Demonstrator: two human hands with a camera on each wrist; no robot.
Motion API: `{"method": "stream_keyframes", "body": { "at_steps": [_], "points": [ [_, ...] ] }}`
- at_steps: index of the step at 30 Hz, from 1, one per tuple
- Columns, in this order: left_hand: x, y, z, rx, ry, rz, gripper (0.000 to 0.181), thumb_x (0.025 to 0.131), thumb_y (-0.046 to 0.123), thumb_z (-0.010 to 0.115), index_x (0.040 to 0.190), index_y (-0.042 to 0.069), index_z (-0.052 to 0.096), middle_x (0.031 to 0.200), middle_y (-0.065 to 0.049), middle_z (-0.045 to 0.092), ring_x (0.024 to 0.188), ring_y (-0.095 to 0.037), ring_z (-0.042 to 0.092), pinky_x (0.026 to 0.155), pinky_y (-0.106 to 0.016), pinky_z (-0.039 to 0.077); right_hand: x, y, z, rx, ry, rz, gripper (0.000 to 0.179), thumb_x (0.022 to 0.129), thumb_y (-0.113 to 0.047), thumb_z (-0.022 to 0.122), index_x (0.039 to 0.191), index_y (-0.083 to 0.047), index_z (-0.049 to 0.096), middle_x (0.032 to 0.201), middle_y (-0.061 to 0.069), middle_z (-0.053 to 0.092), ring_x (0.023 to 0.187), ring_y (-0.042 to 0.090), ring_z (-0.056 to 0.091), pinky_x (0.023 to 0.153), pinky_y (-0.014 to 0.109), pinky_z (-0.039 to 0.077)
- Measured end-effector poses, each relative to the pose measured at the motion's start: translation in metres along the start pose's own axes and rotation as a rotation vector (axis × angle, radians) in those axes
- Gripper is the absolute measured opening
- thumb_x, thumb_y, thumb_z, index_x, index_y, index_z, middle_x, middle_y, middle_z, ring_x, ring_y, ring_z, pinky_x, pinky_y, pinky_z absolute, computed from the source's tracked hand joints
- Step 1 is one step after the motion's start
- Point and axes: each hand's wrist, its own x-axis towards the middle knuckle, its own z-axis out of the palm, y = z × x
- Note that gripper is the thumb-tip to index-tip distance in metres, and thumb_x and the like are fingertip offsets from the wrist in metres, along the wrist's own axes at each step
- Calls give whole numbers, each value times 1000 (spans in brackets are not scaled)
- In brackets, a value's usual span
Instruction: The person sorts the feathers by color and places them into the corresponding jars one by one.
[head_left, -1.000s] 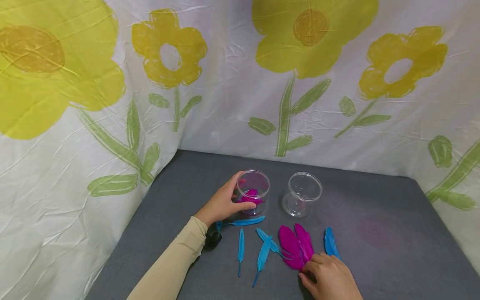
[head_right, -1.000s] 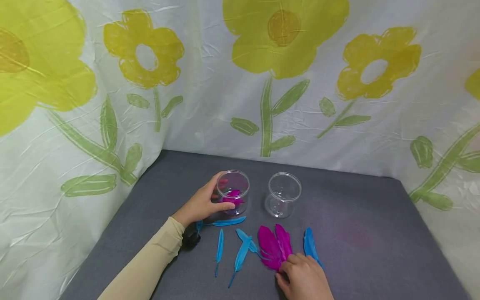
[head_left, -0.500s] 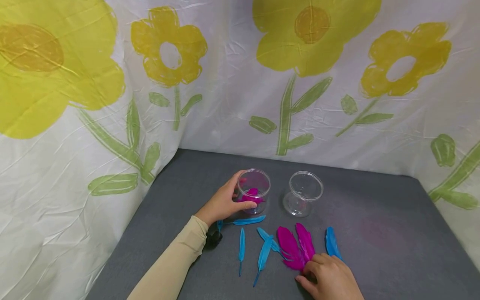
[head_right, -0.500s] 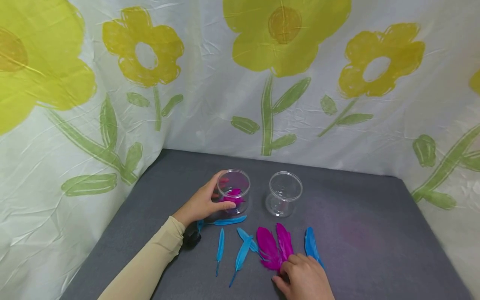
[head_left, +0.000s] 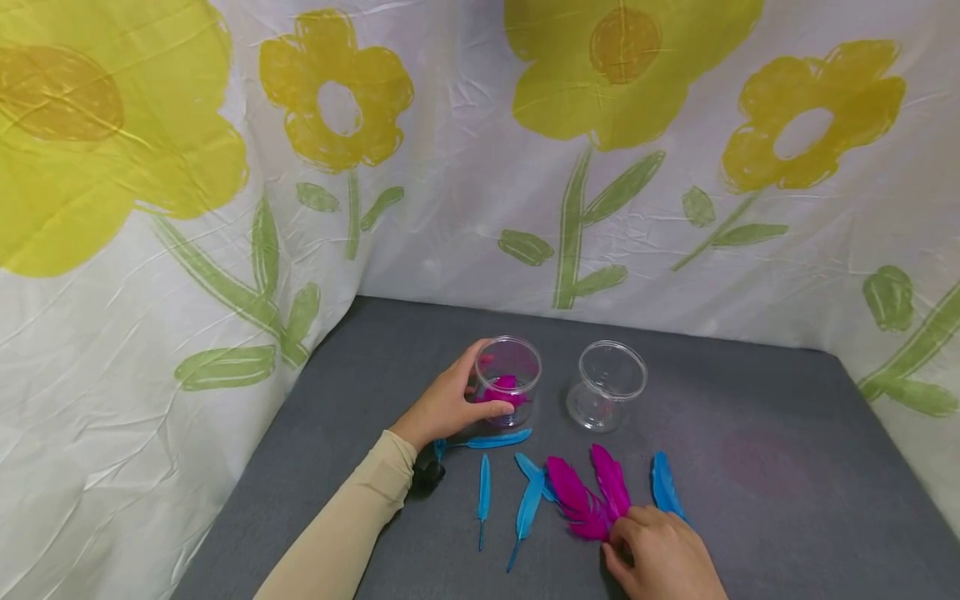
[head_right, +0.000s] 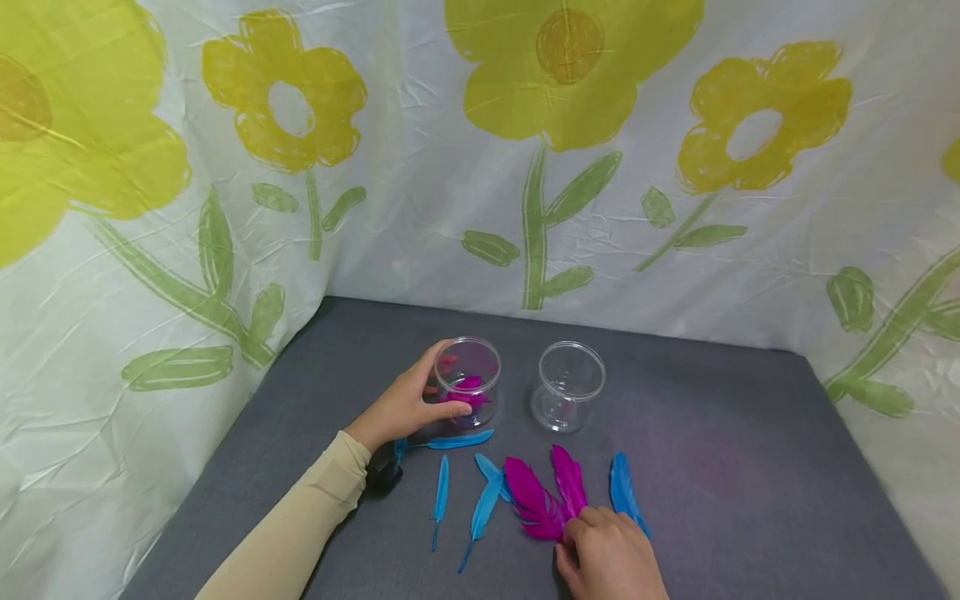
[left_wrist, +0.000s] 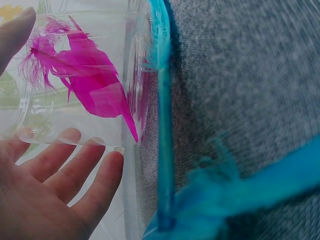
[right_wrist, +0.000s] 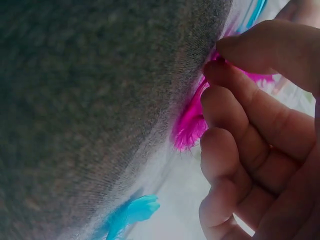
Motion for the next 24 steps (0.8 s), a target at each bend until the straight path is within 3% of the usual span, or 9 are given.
{"method": "stream_keyframes", "body": {
  "at_steps": [5,12,19,24],
  "points": [
    [0,0,0,6,1,-2,103,88,57,86,168,43,23,163,0,53,132,-21,59,114,-45,57,1,-3,-2,-27,35,32,34,74,-28,98,67,-31,65,69,-19,49,63,-3,42,59,25,46],
    [-1,0,0,0,2,-12,104,88,58,87,168,44,22,162,2,53,132,-21,59,114,-44,57,4,1,-4,-63,199,-45,35,69,-29,101,68,-29,65,70,-19,46,63,-3,37,56,22,41],
    [0,-1,1,2,6,-4,103,88,59,86,168,42,23,162,2,54,134,-22,59,113,-45,57,12,2,-12,36,330,-63,30,69,-22,99,75,-24,70,73,-16,53,67,-5,41,56,18,43],
    [0,-1,1,7,9,-9,103,88,59,86,168,44,23,161,3,54,132,-21,59,112,-44,58,17,1,-15,103,385,-74,25,75,-17,92,80,-23,69,78,-14,60,72,-2,50,60,14,45]
  ]
}}
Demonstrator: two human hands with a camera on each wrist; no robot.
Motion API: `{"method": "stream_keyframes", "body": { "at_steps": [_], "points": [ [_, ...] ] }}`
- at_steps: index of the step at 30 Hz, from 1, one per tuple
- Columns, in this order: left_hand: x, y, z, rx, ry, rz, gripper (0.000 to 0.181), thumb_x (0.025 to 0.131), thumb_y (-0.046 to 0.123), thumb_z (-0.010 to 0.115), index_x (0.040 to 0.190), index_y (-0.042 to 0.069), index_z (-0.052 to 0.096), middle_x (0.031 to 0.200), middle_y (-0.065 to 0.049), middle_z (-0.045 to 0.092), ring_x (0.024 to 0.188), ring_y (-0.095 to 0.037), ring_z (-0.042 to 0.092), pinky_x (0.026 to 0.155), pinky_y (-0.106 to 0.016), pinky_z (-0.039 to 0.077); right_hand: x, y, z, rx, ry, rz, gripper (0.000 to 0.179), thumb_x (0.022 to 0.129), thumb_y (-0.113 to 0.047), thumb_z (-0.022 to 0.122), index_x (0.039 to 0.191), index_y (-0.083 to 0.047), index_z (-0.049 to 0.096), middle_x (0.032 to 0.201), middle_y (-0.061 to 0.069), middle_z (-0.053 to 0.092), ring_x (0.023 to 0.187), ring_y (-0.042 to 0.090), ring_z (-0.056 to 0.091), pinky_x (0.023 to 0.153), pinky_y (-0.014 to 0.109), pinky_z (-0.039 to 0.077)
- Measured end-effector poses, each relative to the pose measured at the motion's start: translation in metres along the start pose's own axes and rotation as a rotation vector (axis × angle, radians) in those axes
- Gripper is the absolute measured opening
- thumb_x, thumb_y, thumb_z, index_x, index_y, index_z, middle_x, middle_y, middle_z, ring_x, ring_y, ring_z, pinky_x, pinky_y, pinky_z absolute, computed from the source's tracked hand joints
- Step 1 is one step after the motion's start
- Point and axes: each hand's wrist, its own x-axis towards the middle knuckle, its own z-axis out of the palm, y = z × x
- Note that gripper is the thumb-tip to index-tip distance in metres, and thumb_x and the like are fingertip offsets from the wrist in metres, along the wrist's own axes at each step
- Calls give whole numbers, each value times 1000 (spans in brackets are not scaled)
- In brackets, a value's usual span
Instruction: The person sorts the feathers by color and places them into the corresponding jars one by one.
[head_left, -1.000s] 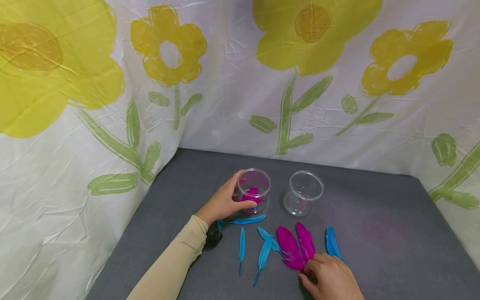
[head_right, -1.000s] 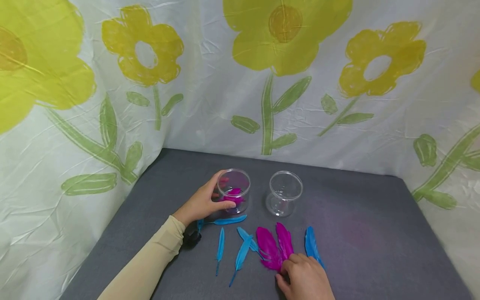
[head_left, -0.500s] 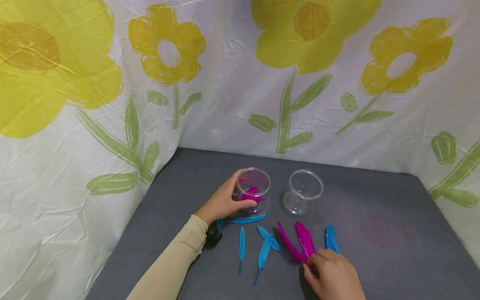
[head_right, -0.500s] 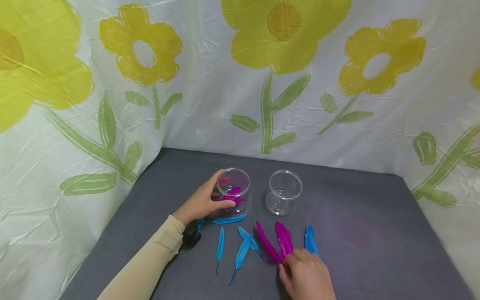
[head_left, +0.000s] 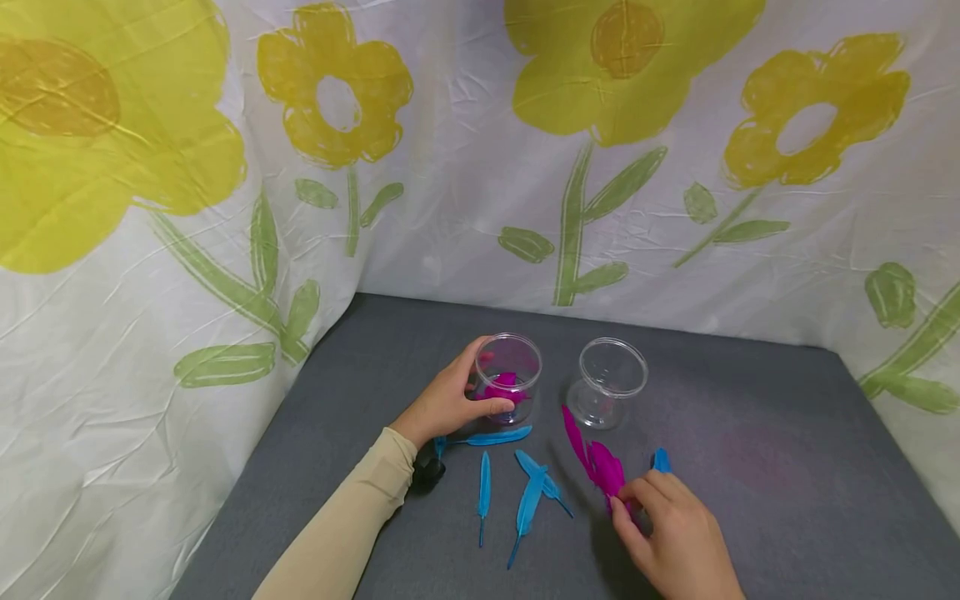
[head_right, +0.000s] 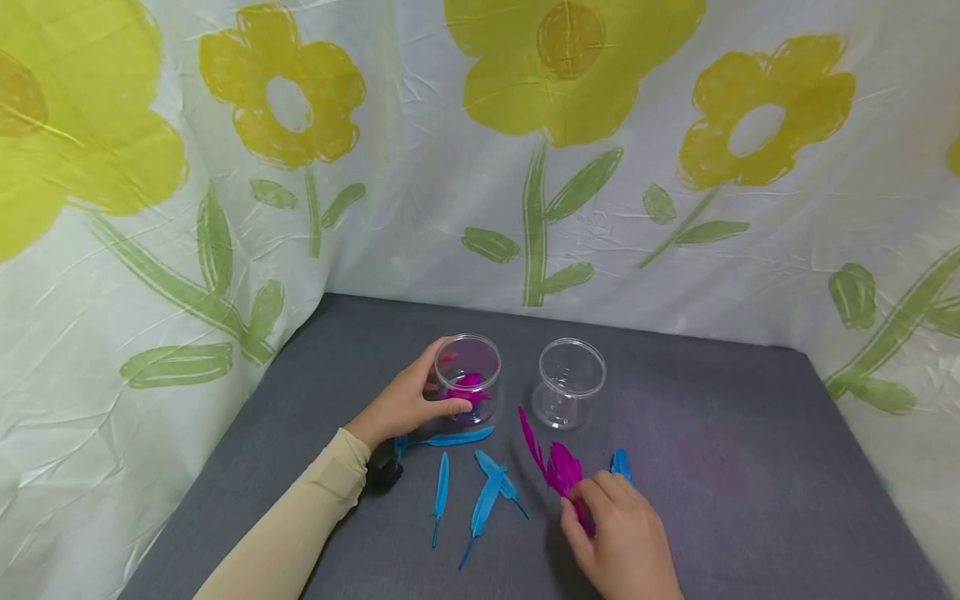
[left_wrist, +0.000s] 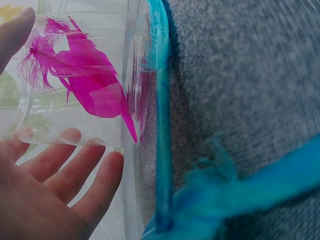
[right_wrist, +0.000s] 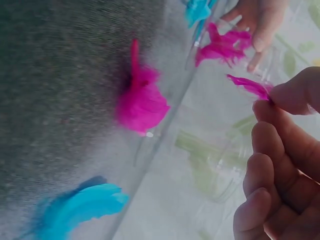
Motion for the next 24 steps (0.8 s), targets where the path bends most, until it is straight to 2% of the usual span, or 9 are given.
{"method": "stream_keyframes", "body": {
  "at_steps": [6,10,17,24],
  "points": [
    [-2,2,-2,0,3,0,102,88,58,86,168,42,25,160,1,54,131,-22,60,112,-45,58,11,0,-1,51,43,-65,18,78,-15,86,84,-22,71,80,-14,55,73,0,45,59,13,39],
    [-1,2,-3,-1,5,-4,103,88,57,87,168,42,25,160,1,54,132,-22,60,112,-45,58,22,-3,-3,74,29,-74,11,83,-18,81,85,-21,71,80,-14,53,74,0,41,58,13,35],
    [-1,0,-2,-5,9,6,102,88,56,87,168,40,26,161,0,54,130,-23,60,112,-46,58,51,-11,-8,69,16,-108,11,84,-16,82,88,-19,73,81,-9,60,74,4,44,60,17,39],
    [0,-1,-2,-9,-7,14,102,89,57,86,169,40,24,163,-2,52,128,-20,59,113,-46,57,86,-19,-14,11,75,-219,16,80,-12,87,88,-16,73,84,-5,65,72,8,50,58,26,47]
  ]
}}
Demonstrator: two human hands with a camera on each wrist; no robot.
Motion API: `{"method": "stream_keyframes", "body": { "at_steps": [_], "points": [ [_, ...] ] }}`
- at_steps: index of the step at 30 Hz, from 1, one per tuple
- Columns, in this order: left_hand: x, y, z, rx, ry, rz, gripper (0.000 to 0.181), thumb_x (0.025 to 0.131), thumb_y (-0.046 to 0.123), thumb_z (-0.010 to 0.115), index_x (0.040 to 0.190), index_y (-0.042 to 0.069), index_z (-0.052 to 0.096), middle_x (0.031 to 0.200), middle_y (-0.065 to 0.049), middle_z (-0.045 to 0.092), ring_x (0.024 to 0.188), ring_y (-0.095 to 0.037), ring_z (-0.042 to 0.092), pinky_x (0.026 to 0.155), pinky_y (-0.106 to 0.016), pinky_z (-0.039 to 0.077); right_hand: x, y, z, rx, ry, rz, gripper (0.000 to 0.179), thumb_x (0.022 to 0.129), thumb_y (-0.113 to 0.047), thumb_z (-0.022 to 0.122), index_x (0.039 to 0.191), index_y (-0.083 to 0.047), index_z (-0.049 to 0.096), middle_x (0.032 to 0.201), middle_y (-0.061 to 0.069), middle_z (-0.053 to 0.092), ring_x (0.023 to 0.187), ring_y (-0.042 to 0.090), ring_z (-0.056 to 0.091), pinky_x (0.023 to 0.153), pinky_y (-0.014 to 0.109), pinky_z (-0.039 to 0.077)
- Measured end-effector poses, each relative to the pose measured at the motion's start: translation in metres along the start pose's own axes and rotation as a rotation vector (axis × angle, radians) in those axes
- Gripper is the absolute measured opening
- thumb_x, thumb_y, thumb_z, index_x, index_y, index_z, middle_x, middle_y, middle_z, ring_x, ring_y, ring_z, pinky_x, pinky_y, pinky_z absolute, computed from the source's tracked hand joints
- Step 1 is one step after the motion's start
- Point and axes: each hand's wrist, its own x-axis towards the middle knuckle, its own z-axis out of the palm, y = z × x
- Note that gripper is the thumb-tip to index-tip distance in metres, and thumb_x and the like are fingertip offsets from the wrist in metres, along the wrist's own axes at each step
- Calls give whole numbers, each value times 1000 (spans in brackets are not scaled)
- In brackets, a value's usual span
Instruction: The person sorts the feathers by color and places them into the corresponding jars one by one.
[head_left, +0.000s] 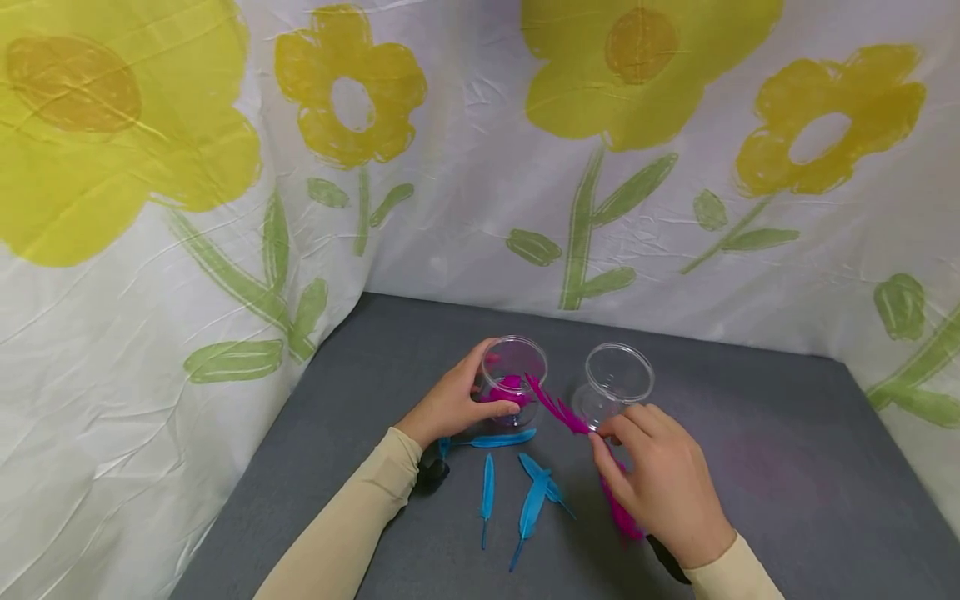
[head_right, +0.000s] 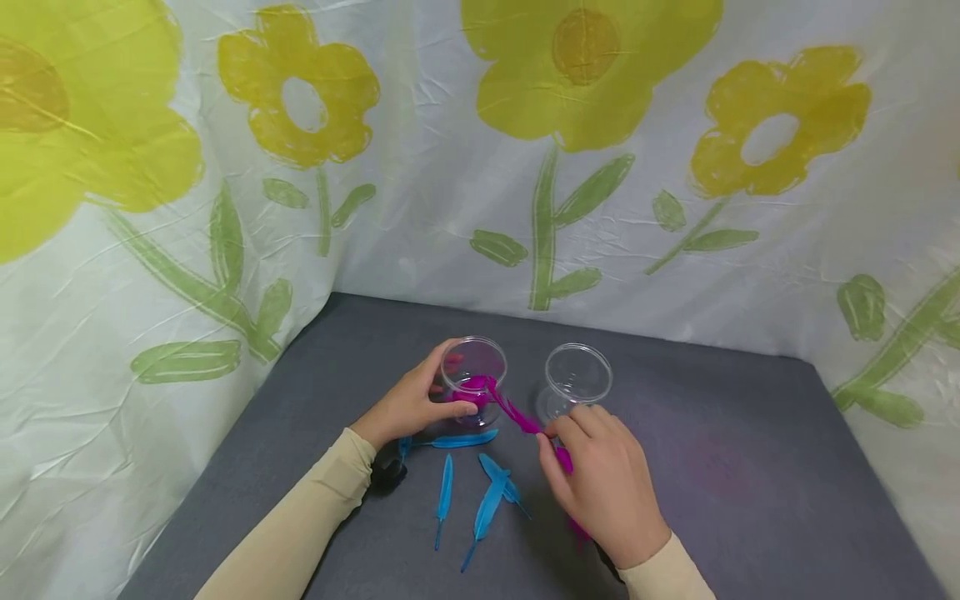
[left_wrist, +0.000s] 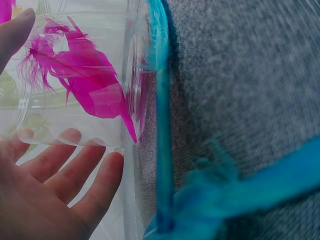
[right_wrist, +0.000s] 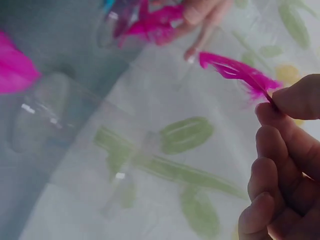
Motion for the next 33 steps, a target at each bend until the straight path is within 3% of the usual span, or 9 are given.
{"method": "stream_keyframes", "body": {
  "at_steps": [6,14,25,33],
  "points": [
    [-2,1,0,-10,1,5,104,89,55,87,169,34,25,164,-5,52,130,-22,60,113,-47,57,34,-2,-2,4,14,-63,8,85,-11,82,87,-11,74,82,0,65,69,15,53,61,34,49],
    [-2,1,0,1,-5,-10,104,89,59,85,169,38,24,163,-5,52,131,-22,60,114,-44,57,68,-8,-13,36,18,-91,9,89,-13,81,89,-9,73,85,2,67,75,18,58,65,37,52],
    [-1,-2,-2,-6,-9,0,103,89,60,85,169,37,24,158,-8,53,130,-22,61,110,-44,59,86,-7,12,28,27,-181,14,84,-5,88,86,-9,74,82,1,67,73,18,59,64,36,52],
    [-2,1,-2,-35,-6,11,102,89,55,86,169,38,24,156,-1,53,132,-22,61,110,-45,59,90,-6,30,26,-4,-181,15,84,-7,90,86,-10,75,81,2,66,73,19,60,62,35,52]
  ]
}}
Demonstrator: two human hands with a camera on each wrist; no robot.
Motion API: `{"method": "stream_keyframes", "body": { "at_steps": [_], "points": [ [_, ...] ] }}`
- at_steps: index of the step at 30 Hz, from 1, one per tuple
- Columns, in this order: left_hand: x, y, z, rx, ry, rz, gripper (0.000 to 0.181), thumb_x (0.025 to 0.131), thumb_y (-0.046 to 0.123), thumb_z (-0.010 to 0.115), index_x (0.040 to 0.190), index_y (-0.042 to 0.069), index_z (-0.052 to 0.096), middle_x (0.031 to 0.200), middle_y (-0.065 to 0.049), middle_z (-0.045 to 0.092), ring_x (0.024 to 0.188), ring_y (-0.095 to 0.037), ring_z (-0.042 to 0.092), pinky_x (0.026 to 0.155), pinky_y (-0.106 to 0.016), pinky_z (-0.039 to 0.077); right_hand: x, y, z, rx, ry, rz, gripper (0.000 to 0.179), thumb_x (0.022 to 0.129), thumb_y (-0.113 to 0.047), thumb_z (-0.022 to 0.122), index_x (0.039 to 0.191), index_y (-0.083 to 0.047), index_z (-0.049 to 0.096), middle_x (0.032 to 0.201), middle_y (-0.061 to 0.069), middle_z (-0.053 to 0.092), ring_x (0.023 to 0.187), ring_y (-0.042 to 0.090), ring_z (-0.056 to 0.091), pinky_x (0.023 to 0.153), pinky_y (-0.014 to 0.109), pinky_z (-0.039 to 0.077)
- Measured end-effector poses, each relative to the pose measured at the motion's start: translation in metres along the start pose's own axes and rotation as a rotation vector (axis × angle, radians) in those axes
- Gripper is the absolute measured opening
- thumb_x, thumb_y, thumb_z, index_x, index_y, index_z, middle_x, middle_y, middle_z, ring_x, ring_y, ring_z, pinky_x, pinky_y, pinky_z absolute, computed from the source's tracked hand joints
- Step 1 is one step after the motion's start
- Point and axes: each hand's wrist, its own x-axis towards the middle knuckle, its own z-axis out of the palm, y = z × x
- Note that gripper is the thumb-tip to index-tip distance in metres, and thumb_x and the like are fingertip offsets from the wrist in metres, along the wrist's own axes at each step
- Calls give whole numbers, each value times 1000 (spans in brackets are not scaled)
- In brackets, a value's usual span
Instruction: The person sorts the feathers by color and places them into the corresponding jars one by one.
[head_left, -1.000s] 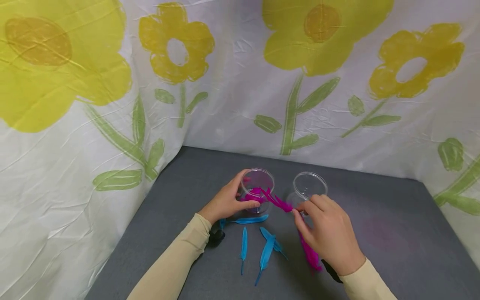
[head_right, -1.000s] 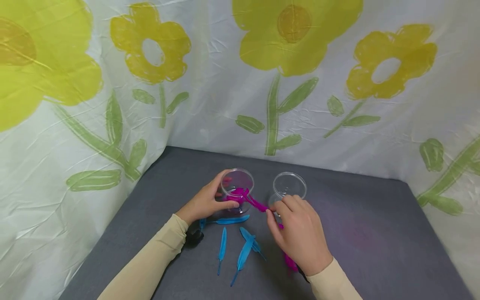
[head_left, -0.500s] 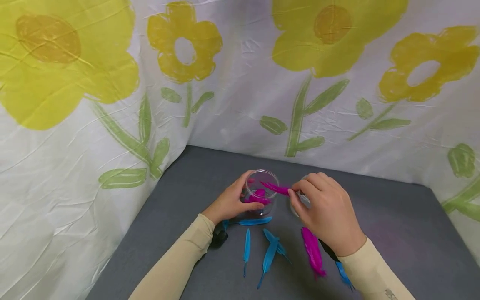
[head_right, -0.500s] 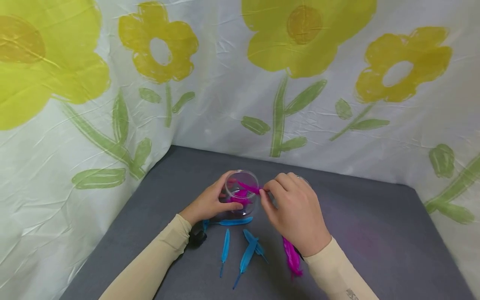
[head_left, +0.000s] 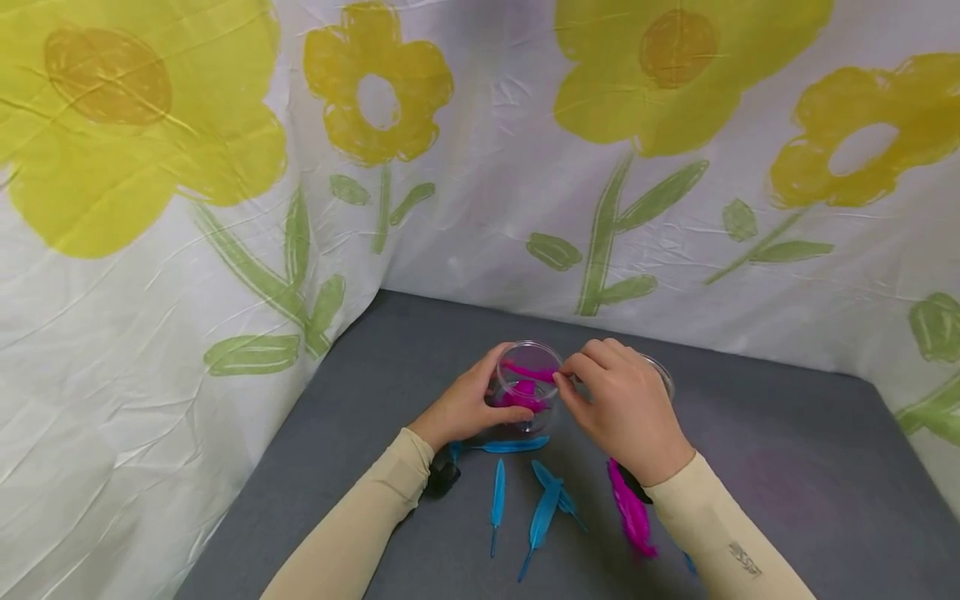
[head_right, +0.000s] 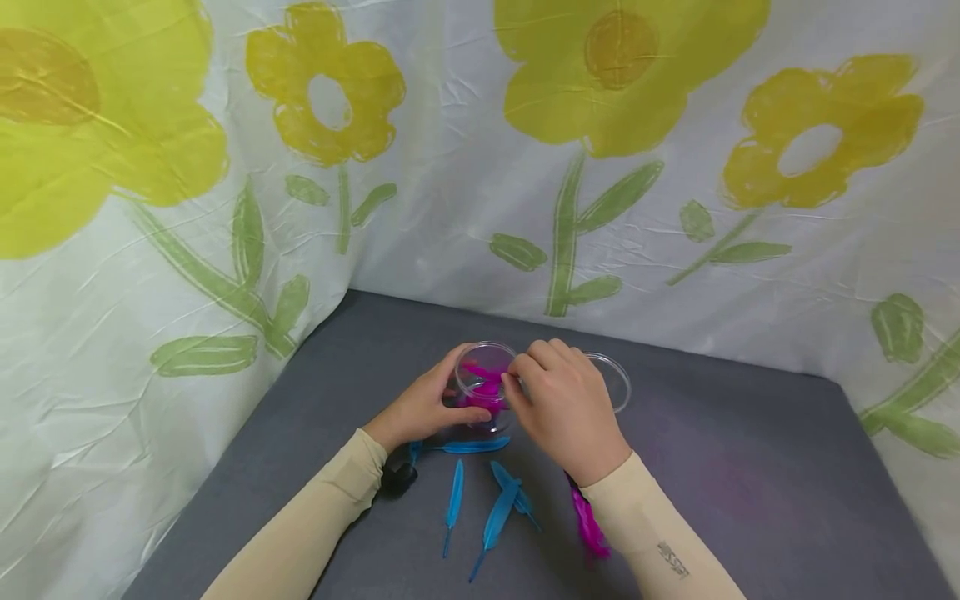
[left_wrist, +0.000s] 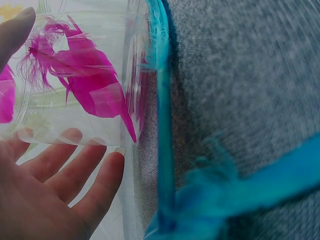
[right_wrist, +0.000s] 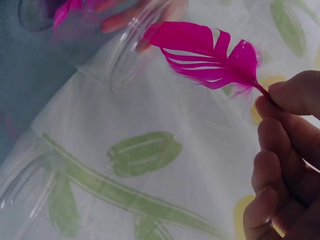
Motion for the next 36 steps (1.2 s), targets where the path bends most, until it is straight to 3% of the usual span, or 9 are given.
{"method": "stream_keyframes", "body": {
  "at_steps": [14,21,27,36],
  "points": [
    [-1,0,1,-11,-17,0,103,91,56,85,170,35,23,159,1,51,133,-19,61,112,-42,58,4,4,34,-57,-53,-29,14,87,-7,87,83,-9,74,77,2,61,70,22,55,62,34,46],
    [-1,-1,-1,-2,-16,-8,103,90,57,85,169,38,22,158,-2,51,129,-18,59,110,-41,59,2,3,46,-86,-112,-14,19,86,-20,93,92,-8,80,82,3,67,74,22,59,64,34,49],
    [3,-1,3,-1,-19,13,104,89,56,86,169,38,22,156,-4,53,127,-18,59,107,-40,60,-11,1,35,-63,-102,19,18,88,-17,90,100,-7,82,85,2,71,73,20,59,63,33,51],
    [3,-7,1,19,-3,-1,104,89,59,85,169,41,22,158,-2,52,130,-20,59,110,-43,59,-46,1,22,-44,-74,80,14,86,-12,90,96,-8,80,84,0,71,71,18,59,64,35,52]
  ]
}}
